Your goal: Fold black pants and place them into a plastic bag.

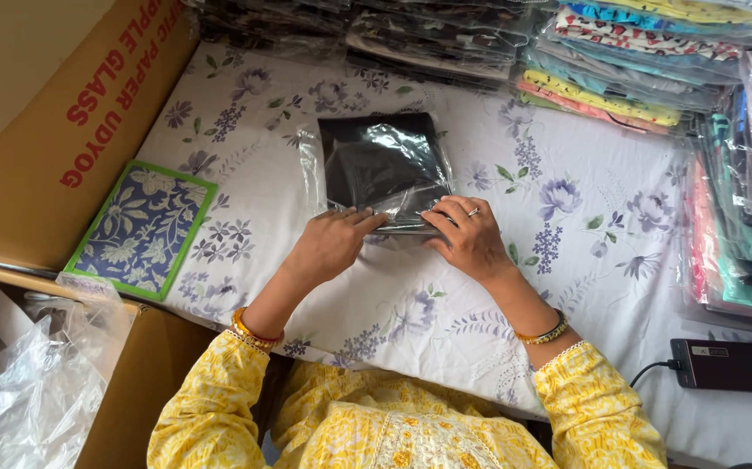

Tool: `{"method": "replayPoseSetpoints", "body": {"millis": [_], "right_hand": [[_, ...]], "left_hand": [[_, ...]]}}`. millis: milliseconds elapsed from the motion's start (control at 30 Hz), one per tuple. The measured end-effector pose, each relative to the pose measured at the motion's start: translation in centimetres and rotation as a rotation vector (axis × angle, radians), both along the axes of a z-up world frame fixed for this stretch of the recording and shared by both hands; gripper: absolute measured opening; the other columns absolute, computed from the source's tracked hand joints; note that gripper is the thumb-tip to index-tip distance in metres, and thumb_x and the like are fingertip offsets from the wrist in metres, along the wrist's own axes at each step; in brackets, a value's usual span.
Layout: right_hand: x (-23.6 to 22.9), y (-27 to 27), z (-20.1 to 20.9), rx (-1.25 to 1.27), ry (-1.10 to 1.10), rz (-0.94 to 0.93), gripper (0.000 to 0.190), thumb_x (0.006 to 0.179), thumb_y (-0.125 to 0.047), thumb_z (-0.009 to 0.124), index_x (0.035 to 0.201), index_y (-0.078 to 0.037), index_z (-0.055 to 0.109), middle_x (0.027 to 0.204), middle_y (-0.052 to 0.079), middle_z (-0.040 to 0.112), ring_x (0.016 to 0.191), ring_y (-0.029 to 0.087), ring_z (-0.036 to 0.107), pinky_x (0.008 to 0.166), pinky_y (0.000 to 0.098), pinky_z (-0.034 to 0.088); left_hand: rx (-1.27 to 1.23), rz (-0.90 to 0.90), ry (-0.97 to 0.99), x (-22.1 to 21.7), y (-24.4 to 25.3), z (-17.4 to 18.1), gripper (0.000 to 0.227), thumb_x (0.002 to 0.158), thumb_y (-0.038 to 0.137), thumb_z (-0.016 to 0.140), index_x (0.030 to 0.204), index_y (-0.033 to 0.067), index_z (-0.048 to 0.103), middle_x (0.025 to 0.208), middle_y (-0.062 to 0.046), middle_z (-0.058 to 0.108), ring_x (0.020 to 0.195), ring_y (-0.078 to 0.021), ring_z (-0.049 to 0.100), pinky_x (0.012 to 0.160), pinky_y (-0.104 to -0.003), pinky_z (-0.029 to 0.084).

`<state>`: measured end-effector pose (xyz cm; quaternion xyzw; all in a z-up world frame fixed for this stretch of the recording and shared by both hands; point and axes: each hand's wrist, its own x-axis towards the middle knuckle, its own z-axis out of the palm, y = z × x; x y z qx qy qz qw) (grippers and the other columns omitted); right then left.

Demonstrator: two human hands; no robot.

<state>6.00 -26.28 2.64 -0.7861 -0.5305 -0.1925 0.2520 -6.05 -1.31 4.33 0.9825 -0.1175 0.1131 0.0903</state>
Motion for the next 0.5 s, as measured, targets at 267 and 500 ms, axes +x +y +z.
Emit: {"method": "replayPoseSetpoints", "body": {"millis": [267, 500], "right_hand": [[0.5, -0.4, -0.2, 0.134, -0.137, -0.042, 0.037, 0.075, -0.001, 0.081, 0.110, -0.009, 0.072, 0.108, 0.004, 0.073, 0.106, 0.023, 0.069, 0.097, 0.0401, 0.051], [1.7, -2.0, 0.9, 0.391, 0.311, -0.081, 0.022, 0.088, -0.007, 0.080, 0.107, -0.004, 0.071, 0.094, 0.007, 0.074, 0.084, 0.020, 0.071, 0.077, 0.0306, 0.056]], "left_hand": [[0.011, 0.028, 0.441, -0.1, -2.1, 9.5, 0.055, 0.092, 0.012, 0.056, 0.146, 0.0228, 0.056, 0.097, -0.012, 0.078, 0.084, -0.0319, 0.072, 0.072, -0.046, 0.056], [-0.205, 0.040, -0.490, -1.3, -0.6, 14.2, 0.051, 0.092, 0.018, 0.072, 0.141, 0.0120, 0.059, 0.149, -0.014, 0.058, 0.147, -0.0318, 0.043, 0.120, -0.054, 0.031]]}}
